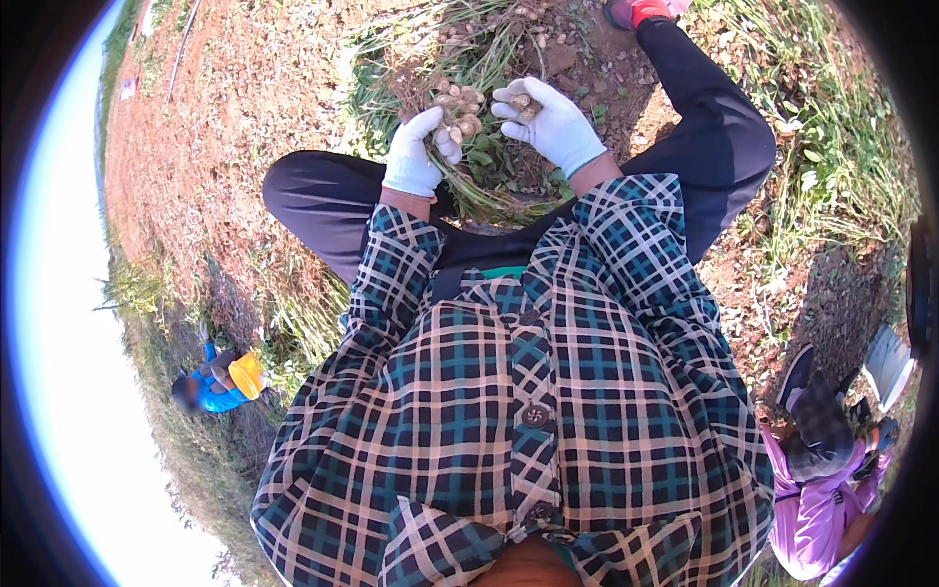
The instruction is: The person sits on the ground and cleans harvested root vegetables by hand. They remove soil and green tops from the roots and place the cleaned produce into a red bucket.
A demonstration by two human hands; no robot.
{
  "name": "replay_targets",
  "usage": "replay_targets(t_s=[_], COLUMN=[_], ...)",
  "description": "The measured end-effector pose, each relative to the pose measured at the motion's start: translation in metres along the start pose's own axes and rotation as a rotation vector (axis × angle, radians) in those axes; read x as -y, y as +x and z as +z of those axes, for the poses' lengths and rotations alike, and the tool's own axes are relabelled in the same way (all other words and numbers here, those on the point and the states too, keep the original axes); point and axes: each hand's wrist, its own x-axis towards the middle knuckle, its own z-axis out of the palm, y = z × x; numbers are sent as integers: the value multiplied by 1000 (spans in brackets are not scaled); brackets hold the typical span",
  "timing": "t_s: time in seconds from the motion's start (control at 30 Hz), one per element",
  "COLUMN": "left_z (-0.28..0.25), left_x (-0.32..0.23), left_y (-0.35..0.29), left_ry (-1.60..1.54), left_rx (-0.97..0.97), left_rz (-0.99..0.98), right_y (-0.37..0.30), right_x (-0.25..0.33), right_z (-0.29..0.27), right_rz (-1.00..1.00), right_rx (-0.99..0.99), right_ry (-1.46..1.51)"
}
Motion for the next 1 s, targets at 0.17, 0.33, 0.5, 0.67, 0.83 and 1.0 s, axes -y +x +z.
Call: replay_targets(t_s=[0.17,0.33,0.5,0.67,0.83,1.0], left_z=[29,44,35,52,58,62], left_x=[2,7,21,41,59,66], left_y=[-9,-6,-1,11,18,15], left_ry=[33,298,306,383,411,407], left_rx=[7,-57,-233,-223,-220,-265], left_rz=[-12,-5,-11,46,37,63], right_y=[2,4,3,12,27,51], right_x=[-27,-21,-16,-26,-33,-49], right_z=[6,12,12,1,-9,-26], right_rz=[238,235,53,-44,-191,-306], right_rx=[-54,23,-157,-209,-500,-732], right_ry=[49,313,350,285,-226,-843])
